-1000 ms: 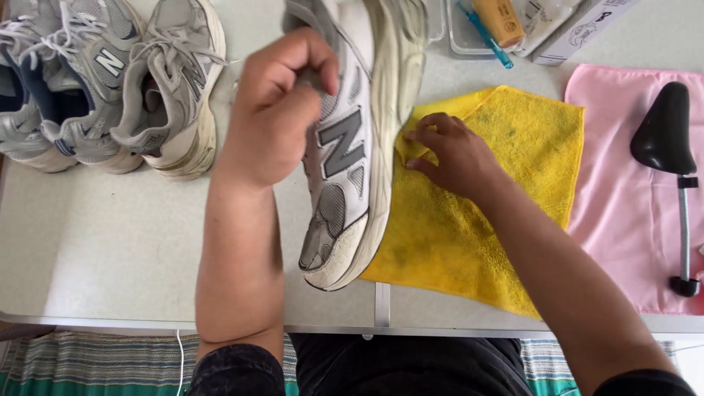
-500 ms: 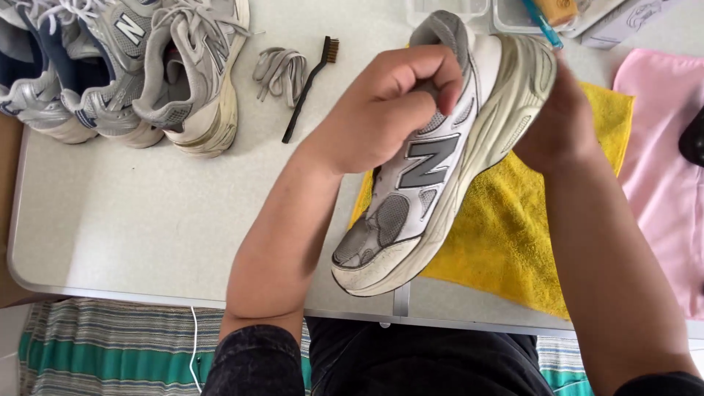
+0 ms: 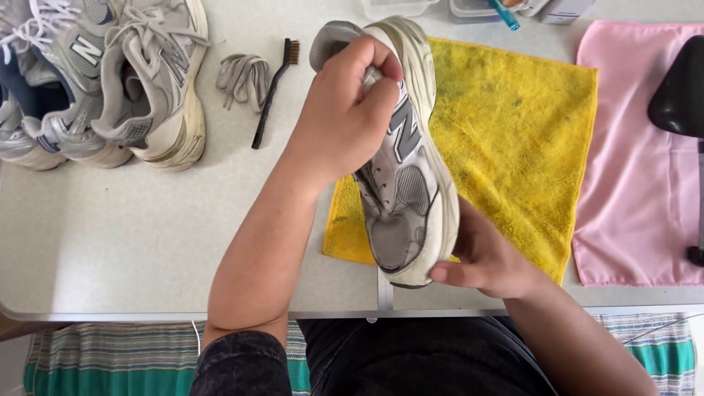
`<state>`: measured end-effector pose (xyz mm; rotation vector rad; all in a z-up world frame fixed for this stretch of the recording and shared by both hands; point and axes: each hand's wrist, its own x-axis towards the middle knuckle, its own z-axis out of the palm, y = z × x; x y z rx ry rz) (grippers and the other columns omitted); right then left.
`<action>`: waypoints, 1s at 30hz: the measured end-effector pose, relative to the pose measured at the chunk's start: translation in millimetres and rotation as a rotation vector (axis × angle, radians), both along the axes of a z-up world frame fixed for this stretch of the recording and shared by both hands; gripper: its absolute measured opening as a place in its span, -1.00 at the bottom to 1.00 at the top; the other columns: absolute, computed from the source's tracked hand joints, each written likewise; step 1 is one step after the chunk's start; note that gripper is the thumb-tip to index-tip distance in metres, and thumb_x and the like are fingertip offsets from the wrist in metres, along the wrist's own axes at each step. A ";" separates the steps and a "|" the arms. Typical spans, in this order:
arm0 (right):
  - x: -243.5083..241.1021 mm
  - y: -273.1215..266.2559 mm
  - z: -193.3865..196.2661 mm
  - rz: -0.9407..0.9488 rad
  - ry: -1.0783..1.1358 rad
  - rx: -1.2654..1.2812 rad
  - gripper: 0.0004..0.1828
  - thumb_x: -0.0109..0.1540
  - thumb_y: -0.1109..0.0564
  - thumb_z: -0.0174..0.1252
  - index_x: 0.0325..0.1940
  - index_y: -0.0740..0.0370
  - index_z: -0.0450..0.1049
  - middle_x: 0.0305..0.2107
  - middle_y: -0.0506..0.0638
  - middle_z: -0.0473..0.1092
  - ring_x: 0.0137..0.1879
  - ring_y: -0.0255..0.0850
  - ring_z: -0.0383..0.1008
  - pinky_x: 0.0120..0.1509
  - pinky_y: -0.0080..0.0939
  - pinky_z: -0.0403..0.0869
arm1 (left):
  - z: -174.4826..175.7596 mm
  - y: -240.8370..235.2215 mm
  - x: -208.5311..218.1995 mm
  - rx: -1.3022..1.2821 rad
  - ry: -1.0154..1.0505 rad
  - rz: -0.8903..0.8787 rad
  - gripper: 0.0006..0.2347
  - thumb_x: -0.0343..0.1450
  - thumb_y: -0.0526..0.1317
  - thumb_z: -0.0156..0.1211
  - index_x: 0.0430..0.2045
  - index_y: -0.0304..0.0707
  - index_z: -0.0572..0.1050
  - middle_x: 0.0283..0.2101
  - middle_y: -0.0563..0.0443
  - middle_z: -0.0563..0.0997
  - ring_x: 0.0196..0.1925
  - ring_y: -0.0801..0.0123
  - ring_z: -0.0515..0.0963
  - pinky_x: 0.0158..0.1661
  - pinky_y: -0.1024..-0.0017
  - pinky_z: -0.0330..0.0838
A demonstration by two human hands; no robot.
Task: The person cleans a white and grey sneaker using a toothbrush and a yellow towel. They scrub the upper mesh and side panels, wipe the shoe with the towel, dip the toothbrush into a container of liquid, and continue scrubbing the sole and other areas.
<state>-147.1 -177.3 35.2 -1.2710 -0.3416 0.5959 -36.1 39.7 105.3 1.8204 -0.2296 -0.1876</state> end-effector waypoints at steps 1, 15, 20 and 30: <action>-3.3 -1.5 -5.5 -0.004 -0.004 -0.001 -0.02 0.07 -0.08 0.41 0.39 0.44 0.12 0.17 0.26 0.40 0.26 0.02 0.46 0.34 -0.02 0.50 | -2.3 -2.9 0.1 -0.001 -0.004 -0.004 -0.93 0.42 -0.32 -0.12 -0.36 -0.20 0.37 -0.60 0.16 0.30 -0.70 0.59 0.14 -0.64 0.47 0.04; 32.1 -111.0 -6.0 -0.227 -0.111 0.233 0.28 0.12 -0.20 0.43 0.67 -0.04 -0.29 0.55 0.42 -0.06 0.32 0.10 0.35 0.14 0.10 0.56 | -52.7 -37.6 -0.1 -0.609 -0.019 -0.884 -0.91 0.27 -0.37 -0.17 -0.54 -0.11 0.28 -0.50 0.15 0.31 -0.48 0.51 0.22 -0.41 0.51 0.15; 35.5 -118.2 -3.9 -0.195 0.193 -0.100 -0.15 0.10 0.18 0.19 0.49 0.32 0.19 0.17 0.18 0.40 0.04 -0.13 0.49 0.06 -0.21 0.48 | -43.8 -44.3 -6.0 -0.448 0.043 -1.038 -0.88 0.28 -0.42 -0.09 -0.45 -0.17 0.38 -0.38 0.15 0.44 -0.35 0.50 0.35 -0.27 0.52 0.26; 5.1 -130.1 -63.9 -0.591 0.252 0.122 -0.48 0.25 0.11 0.09 0.31 0.18 0.34 -0.27 0.04 0.48 -0.36 -0.28 0.48 -0.35 -0.38 0.41 | -21.4 20.6 13.4 0.178 -0.163 -0.817 -0.42 0.49 0.19 -0.16 0.33 -0.16 0.19 0.41 -0.14 0.33 0.43 0.01 0.34 0.33 0.04 0.34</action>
